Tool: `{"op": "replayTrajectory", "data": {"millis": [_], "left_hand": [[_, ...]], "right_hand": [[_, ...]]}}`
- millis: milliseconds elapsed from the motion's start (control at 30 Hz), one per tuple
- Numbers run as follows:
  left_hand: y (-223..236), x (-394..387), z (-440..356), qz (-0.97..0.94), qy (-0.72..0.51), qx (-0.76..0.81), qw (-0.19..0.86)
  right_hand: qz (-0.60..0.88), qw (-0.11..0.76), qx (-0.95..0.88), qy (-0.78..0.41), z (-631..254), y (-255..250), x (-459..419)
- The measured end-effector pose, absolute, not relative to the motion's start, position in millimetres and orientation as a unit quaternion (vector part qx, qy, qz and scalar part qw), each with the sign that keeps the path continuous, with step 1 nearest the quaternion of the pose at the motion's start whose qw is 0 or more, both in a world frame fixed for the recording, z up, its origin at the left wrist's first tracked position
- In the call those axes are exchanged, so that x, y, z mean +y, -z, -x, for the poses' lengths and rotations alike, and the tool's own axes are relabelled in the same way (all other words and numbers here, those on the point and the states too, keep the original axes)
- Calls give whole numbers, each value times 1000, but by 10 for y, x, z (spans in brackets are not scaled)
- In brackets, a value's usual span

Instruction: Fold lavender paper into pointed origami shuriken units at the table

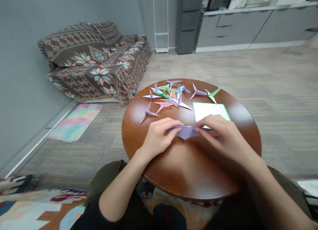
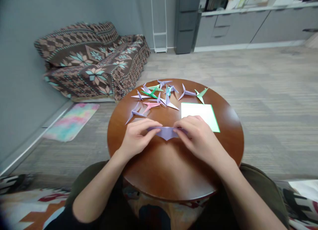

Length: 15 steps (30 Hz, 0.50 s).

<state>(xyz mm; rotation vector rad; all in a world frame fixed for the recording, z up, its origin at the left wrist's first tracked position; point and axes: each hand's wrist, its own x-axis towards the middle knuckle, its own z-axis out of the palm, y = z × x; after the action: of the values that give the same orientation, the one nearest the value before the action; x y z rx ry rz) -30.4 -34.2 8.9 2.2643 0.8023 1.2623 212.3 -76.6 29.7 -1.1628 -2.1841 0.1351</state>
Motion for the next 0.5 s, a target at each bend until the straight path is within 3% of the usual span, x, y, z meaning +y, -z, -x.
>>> {"op": "replayTrajectory", "data": {"millis": [267,500], "left_hand": [[-88,-356,213,-830,-464,275,141],[-118,-397,185,-835,-471,246,145]], "right_hand": [[442,320,-838,27,-2001,-292,-840],[431,316,-845,-1,-1935,-302,-860]]}}
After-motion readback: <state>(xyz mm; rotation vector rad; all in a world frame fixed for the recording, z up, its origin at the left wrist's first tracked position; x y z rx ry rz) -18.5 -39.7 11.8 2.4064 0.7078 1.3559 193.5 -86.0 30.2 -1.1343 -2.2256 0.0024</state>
